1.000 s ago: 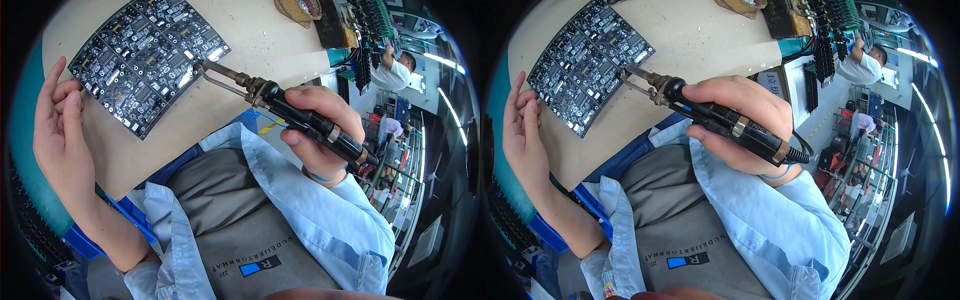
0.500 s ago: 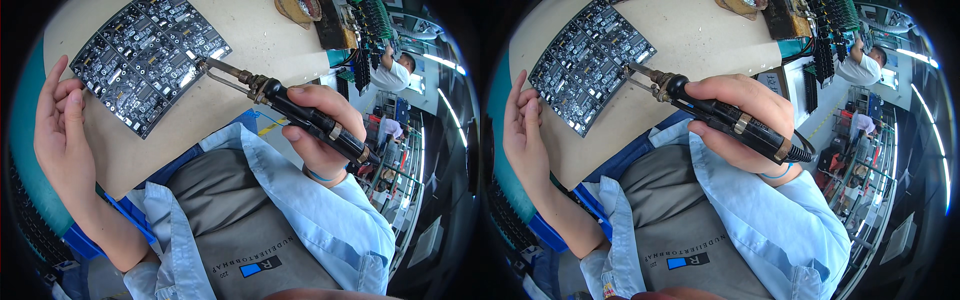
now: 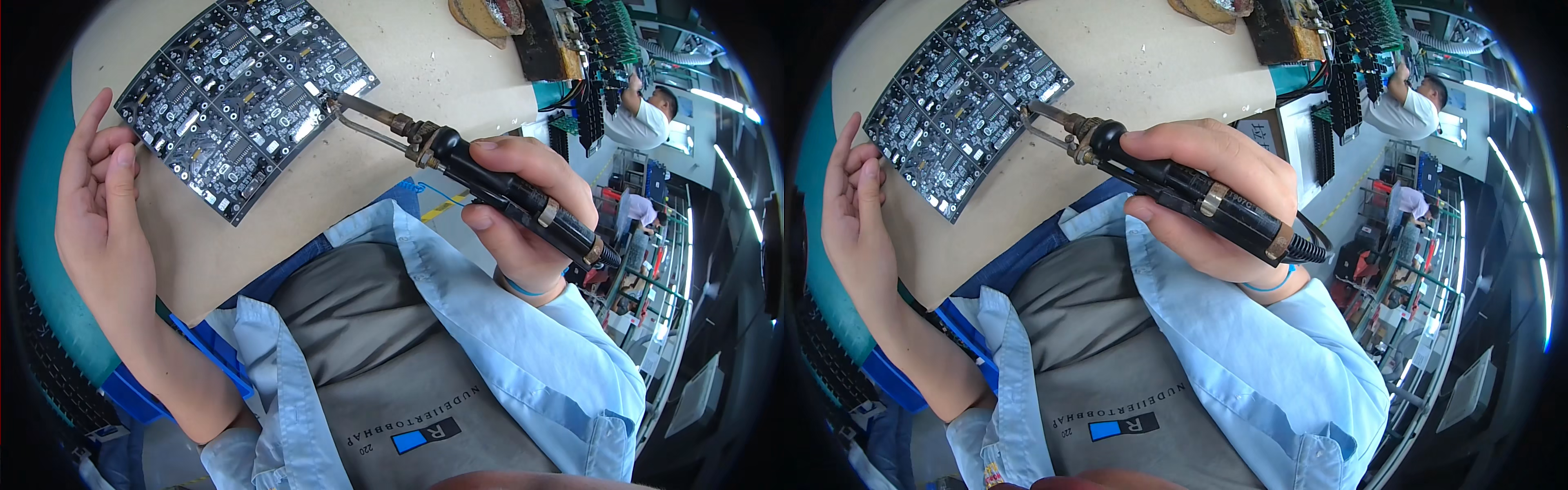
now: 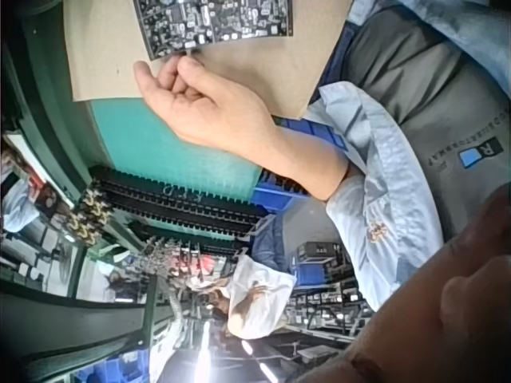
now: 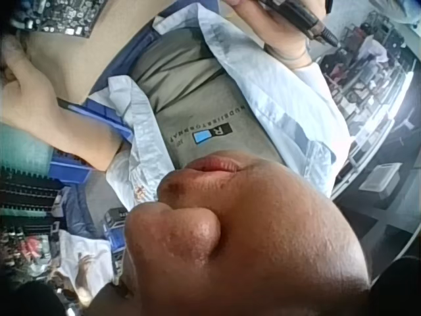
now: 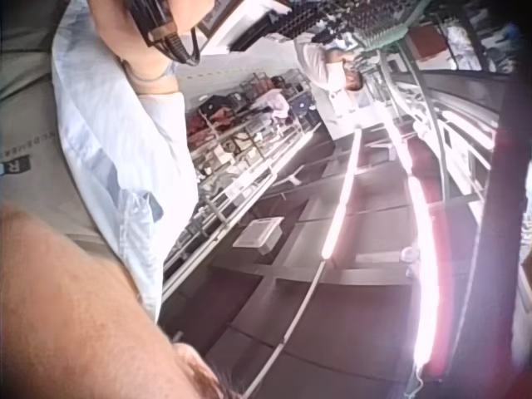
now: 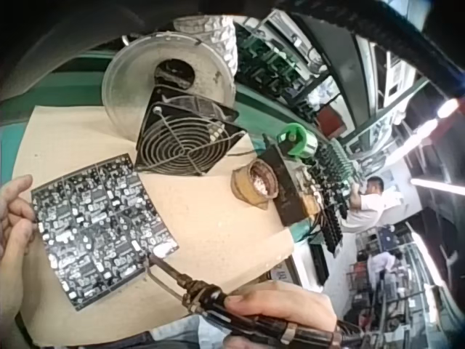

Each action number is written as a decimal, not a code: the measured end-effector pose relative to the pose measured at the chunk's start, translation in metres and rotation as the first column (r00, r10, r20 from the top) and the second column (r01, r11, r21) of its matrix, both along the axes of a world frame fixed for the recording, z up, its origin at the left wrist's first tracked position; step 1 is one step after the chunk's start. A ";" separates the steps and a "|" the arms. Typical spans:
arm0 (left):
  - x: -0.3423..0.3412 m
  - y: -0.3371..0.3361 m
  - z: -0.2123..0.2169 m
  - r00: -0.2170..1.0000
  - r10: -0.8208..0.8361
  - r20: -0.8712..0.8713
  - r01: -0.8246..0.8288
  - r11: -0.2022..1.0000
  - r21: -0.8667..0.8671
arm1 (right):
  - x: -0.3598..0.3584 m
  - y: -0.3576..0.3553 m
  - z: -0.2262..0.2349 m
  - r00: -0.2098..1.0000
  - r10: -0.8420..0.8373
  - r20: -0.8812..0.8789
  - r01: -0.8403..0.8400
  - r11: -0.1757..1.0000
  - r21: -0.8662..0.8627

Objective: Soldering components onto a printed circuit board at an assembly station.

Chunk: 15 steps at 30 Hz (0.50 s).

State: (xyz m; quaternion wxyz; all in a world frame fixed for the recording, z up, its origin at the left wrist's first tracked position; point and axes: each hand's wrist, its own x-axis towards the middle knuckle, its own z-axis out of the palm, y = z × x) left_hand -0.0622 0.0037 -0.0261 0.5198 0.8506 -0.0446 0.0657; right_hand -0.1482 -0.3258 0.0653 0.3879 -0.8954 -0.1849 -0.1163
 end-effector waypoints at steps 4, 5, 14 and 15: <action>0.000 0.000 0.000 1.000 -0.003 0.015 0.003 1.000 -0.021 | -0.001 0.000 0.000 1.000 -0.013 -0.006 0.013 1.000 0.022; 0.000 0.001 0.000 1.000 -0.005 0.012 0.005 1.000 -0.014 | 0.000 0.001 0.000 1.000 -0.005 -0.003 0.005 1.000 0.010; 0.002 0.000 -0.002 1.000 -0.018 0.019 0.018 1.000 0.007 | 0.000 0.000 0.000 1.000 -0.006 0.001 0.006 1.000 0.006; 0.001 0.002 -0.001 1.000 -0.013 0.020 0.013 1.000 0.018 | 0.000 0.001 0.000 1.000 -0.003 -0.004 0.003 1.000 0.012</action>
